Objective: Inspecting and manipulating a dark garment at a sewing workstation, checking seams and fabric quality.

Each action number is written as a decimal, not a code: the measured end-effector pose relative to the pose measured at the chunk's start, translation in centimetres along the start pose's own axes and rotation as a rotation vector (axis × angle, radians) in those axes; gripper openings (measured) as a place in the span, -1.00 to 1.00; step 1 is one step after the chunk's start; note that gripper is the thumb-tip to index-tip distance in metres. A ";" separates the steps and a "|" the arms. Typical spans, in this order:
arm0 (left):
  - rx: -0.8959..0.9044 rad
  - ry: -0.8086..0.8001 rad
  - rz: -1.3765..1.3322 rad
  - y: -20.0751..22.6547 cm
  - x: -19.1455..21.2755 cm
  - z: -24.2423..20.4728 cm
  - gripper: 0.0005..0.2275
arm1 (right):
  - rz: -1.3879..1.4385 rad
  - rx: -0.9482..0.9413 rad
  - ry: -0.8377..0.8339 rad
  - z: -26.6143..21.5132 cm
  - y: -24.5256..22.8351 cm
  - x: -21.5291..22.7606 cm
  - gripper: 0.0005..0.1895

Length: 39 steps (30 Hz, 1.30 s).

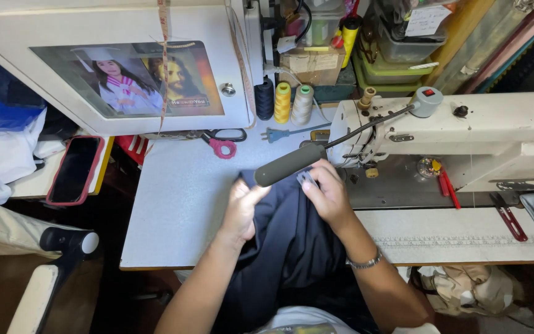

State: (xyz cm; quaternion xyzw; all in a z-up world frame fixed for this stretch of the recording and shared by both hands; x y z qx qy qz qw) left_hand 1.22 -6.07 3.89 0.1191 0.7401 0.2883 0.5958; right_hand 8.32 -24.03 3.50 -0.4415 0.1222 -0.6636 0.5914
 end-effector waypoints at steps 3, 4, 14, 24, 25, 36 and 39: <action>-0.198 0.105 0.153 0.5 3.5 2.4 -0.80 | 0.164 -0.164 0.005 0.1 4.4 -3.1 -0.88; -0.204 0.098 0.150 0.0 3.9 2.2 -0.80 | 0.162 -0.155 0.007 -0.3 4.8 -3.6 -0.88; -0.094 0.191 0.043 -3.4 6.0 2.6 -0.90 | 0.257 -0.546 0.003 -1.8 5.4 -7.2 -0.87; -0.128 0.241 0.089 -2.7 6.2 2.8 -0.91 | 0.493 -0.532 -0.052 0.1 4.6 -7.9 -0.89; -0.122 0.244 0.091 -2.6 6.3 2.6 -0.91 | 0.493 -0.539 -0.052 -0.1 4.9 -7.8 -0.89; -0.131 0.144 0.149 -3.0 7.0 2.7 -0.88 | 0.077 -0.204 -0.127 1.4 -0.4 -5.1 -0.90; -0.112 0.141 0.113 -3.6 7.1 2.7 -0.87 | -0.011 -0.189 -0.110 0.1 1.1 -5.8 -0.88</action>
Point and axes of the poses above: each hand's wrist, its own z-axis towards the middle knuckle, its own x-axis out of the back of the hand, y = z × x, the point moved 7 cm from there along z, towards the middle knuckle, and after that the axes turned 11 degrees about -z, right-handed, at the moved point
